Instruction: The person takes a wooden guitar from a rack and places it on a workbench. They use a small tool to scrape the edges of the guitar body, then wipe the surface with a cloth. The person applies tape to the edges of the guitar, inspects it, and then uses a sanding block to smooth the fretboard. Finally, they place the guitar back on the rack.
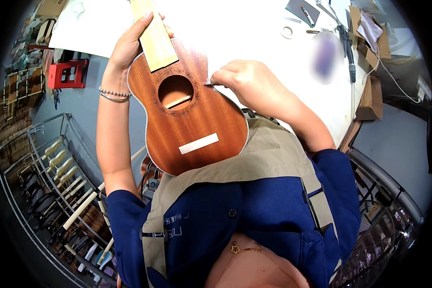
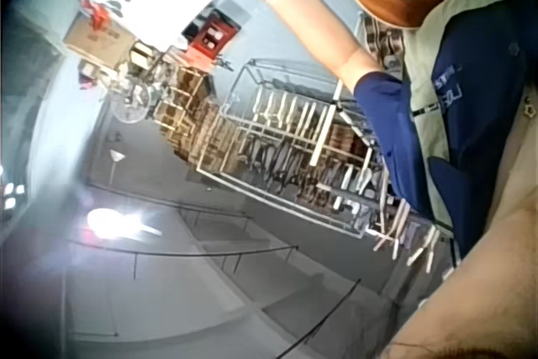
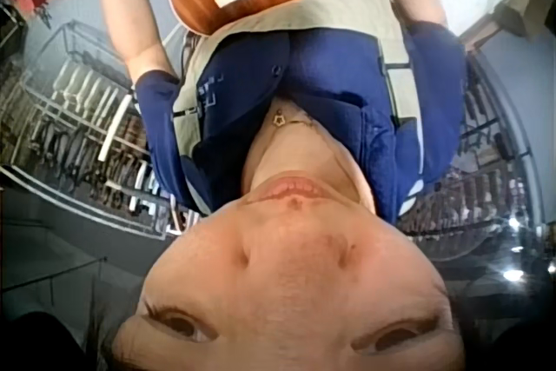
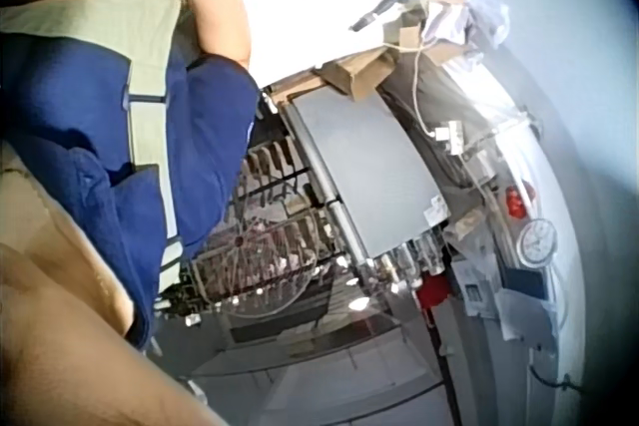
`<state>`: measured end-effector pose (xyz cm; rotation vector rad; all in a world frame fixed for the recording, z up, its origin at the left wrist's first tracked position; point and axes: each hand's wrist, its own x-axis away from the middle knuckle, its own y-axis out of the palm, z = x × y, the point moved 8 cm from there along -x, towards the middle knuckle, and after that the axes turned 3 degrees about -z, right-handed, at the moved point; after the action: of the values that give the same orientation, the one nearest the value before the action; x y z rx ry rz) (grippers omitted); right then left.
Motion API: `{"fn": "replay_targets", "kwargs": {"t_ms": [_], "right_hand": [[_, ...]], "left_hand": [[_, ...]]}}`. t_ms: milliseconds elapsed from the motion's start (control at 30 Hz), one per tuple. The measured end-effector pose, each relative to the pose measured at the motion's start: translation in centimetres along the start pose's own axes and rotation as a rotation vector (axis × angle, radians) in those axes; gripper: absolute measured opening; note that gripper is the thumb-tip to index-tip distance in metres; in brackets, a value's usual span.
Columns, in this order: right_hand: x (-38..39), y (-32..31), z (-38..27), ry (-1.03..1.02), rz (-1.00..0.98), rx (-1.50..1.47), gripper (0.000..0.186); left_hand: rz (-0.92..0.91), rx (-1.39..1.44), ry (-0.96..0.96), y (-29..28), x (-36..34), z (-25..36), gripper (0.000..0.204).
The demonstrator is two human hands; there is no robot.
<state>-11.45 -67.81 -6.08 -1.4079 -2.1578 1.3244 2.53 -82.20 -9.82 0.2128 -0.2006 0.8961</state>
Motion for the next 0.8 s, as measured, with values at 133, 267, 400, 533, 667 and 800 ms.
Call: {"fn": "replay_targets", "kwargs": {"t_ms": [133, 267, 400, 533, 667, 800], "right_hand": [[-0.1, 0.1, 0.7, -0.181, -0.269, -0.134, 0.015], [-0.9, -1.1, 2.6, 0.113, 0.136, -0.112, 0.008], [-0.8, -0.9, 1.4, 0.130, 0.263, 0.006, 0.013], [-0.5, 0.0, 0.4, -0.028, 0.032, 0.011, 0.013], [0.0, -0.1, -0.3, -0.187, -0.194, -0.024, 0.014], [0.7, -0.5, 0.4, -0.229, -0.228, -0.107, 0.013]], "left_hand": [[-0.012, 0.033, -0.015, 0.3, 0.0, -0.4, 0.039], [-0.003, 0.163, -0.038, 1.0, 0.3, 0.4, 0.030], [-0.028, 0.137, -0.028, 0.6, 0.2, 0.3, 0.034], [-0.060, 0.188, -0.038, 0.5, 0.3, -0.1, 0.037], [-0.058, 0.126, -0.036, 0.6, 0.1, -0.5, 0.036], [-0.027, 0.186, -0.039, 0.3, 0.1, -0.7, 0.034]]}}
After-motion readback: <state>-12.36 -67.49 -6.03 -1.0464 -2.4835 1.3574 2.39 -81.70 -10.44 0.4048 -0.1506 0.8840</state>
